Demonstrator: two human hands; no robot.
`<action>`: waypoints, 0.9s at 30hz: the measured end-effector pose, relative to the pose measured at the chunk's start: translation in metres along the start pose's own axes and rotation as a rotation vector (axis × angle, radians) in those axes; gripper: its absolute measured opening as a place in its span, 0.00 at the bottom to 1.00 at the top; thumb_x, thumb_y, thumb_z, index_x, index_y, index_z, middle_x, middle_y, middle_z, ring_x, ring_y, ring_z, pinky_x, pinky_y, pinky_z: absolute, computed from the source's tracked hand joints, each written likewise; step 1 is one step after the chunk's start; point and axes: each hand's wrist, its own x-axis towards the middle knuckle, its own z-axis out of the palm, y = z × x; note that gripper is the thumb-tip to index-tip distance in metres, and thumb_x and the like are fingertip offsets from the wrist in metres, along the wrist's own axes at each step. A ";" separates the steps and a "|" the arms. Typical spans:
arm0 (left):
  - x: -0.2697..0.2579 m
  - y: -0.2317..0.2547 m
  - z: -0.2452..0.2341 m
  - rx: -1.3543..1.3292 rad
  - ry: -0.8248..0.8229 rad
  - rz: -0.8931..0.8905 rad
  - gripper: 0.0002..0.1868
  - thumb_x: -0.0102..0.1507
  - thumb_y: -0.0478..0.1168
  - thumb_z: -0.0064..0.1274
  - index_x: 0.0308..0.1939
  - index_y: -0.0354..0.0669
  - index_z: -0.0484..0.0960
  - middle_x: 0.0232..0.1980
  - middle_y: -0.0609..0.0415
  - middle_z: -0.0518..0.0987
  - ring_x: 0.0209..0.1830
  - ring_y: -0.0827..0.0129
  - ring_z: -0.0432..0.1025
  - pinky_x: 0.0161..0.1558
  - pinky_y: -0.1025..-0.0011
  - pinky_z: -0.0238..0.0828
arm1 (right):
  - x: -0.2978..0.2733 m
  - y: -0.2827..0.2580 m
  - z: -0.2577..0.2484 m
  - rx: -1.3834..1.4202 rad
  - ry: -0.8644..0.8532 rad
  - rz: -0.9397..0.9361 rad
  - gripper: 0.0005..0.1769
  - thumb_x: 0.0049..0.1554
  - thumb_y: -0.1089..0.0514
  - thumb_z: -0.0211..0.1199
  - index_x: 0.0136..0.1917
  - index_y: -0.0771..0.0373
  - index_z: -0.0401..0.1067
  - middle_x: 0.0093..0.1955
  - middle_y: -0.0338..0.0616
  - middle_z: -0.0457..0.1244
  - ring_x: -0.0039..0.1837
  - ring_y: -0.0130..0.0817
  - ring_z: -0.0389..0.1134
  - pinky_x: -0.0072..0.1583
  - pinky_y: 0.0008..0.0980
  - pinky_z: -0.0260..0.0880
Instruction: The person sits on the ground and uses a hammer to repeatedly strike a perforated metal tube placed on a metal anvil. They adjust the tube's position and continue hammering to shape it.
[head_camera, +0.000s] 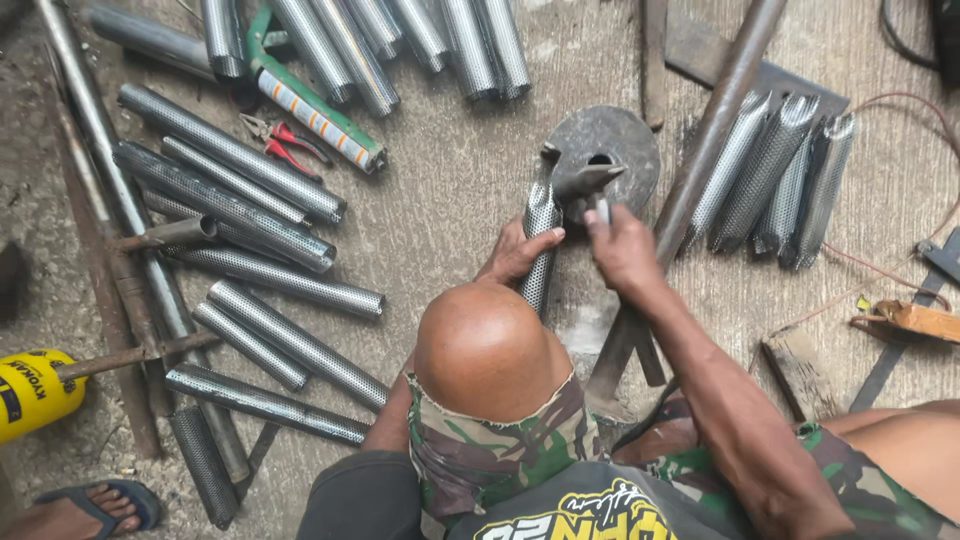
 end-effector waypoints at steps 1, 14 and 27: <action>0.001 0.002 0.000 0.000 0.019 -0.015 0.26 0.56 0.55 0.69 0.42 0.39 0.77 0.35 0.50 0.76 0.38 0.62 0.73 0.44 0.61 0.73 | 0.010 0.005 -0.009 0.098 -0.030 0.066 0.24 0.69 0.43 0.54 0.51 0.68 0.69 0.37 0.67 0.66 0.45 0.68 0.71 0.48 0.64 0.67; -0.001 0.001 0.007 0.074 0.046 -0.049 0.27 0.56 0.55 0.69 0.44 0.38 0.77 0.37 0.46 0.79 0.41 0.57 0.75 0.48 0.59 0.73 | -0.001 0.009 0.020 -0.277 -0.001 -0.019 0.23 0.68 0.39 0.56 0.52 0.63 0.67 0.36 0.62 0.68 0.44 0.60 0.75 0.44 0.57 0.76; 0.012 -0.001 -0.002 0.579 0.101 -0.123 0.42 0.52 0.60 0.71 0.57 0.35 0.73 0.55 0.35 0.80 0.60 0.41 0.76 0.59 0.47 0.74 | 0.005 0.020 -0.024 0.380 0.098 0.100 0.24 0.74 0.44 0.51 0.51 0.68 0.71 0.30 0.54 0.65 0.33 0.45 0.67 0.35 0.49 0.67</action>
